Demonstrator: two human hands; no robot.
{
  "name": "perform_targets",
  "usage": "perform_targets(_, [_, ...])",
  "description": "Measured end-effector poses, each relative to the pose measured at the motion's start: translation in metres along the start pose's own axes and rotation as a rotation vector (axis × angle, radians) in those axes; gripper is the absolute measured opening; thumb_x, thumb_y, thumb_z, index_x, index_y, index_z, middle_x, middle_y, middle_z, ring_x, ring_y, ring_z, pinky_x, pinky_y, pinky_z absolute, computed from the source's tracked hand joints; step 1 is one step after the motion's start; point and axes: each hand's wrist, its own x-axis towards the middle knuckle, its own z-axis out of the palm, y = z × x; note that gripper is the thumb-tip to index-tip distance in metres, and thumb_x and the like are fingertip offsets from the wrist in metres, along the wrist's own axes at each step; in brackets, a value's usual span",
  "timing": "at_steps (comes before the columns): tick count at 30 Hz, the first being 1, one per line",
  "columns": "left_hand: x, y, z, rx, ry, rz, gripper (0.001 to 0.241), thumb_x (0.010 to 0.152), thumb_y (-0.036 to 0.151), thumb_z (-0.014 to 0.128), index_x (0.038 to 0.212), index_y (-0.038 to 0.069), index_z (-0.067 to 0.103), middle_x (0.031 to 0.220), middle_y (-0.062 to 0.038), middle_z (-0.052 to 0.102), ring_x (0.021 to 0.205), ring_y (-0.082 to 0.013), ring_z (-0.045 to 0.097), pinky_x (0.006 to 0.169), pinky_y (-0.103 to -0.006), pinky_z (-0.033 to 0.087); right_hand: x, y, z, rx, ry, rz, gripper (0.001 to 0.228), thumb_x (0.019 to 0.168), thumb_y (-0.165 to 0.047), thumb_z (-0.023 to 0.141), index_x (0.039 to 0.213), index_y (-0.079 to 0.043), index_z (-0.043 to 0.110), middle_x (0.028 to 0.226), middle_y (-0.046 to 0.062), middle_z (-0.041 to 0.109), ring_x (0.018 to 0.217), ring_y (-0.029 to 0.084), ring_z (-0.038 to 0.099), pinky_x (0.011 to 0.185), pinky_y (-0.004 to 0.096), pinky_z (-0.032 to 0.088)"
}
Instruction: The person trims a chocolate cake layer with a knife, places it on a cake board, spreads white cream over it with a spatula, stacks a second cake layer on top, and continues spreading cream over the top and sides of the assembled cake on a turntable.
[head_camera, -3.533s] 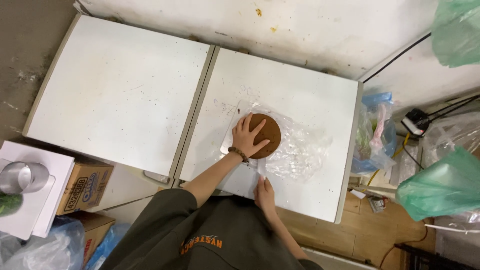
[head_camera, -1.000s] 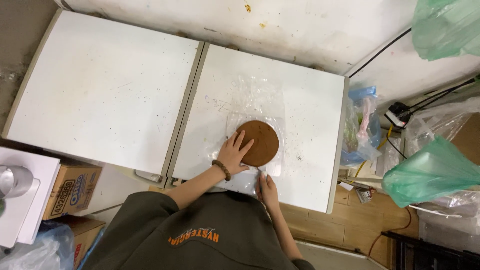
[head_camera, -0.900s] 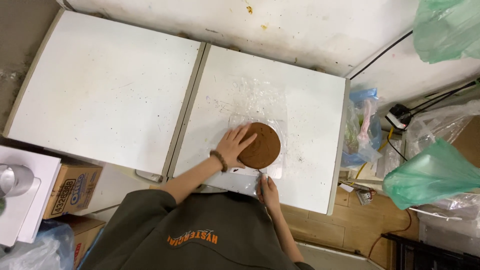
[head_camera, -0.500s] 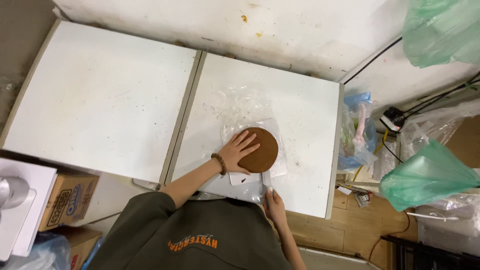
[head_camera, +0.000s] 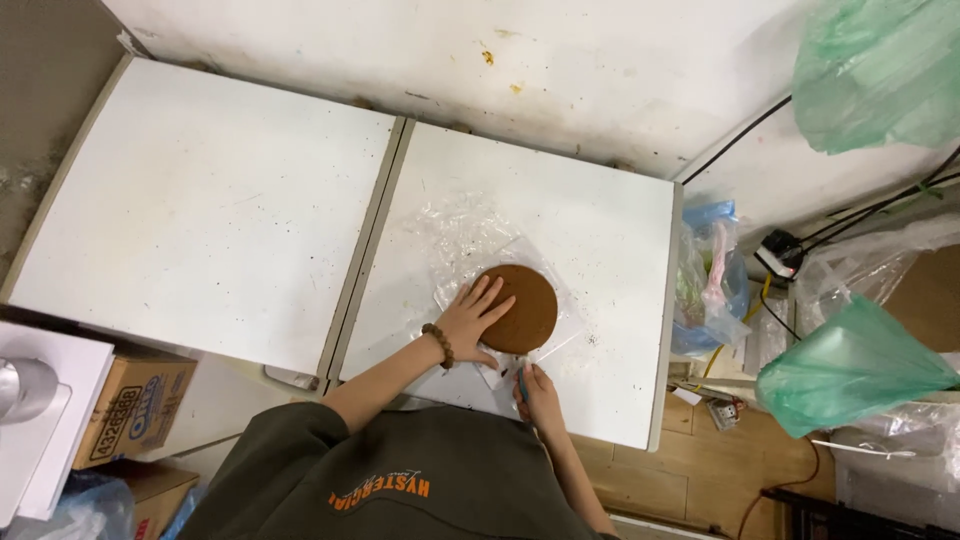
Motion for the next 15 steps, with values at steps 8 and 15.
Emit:
perform_targets(8, [-0.034,-0.001,-0.031,-0.028,0.75,0.101,0.101,0.075,0.049,0.08,0.16,0.016,0.036,0.167,-0.021,0.028,0.158,-0.0387,0.024,0.128,-0.05,0.028,-0.055,-0.108,0.02,-0.483,0.149,-0.253,0.027,0.104,-0.032,0.053,0.108,-0.007,0.061,0.057,0.002,0.06,0.04,0.009,0.046,0.035,0.026,0.037])
perform_targets(15, [-0.03,-0.021,0.015,-1.632,0.972,-0.101,0.069,0.104,0.042,0.056,0.15,-0.008,0.042,0.152,-0.019,0.052,0.139,-0.0307,0.05,0.116,-0.0416,0.041,-0.001,-0.064,-0.059,-0.835,0.67,-0.27,0.037,0.108,-0.032,0.057,0.129,-0.003,0.062,0.073,0.011,0.068,0.05,0.019,0.056,0.043,0.034,0.045])
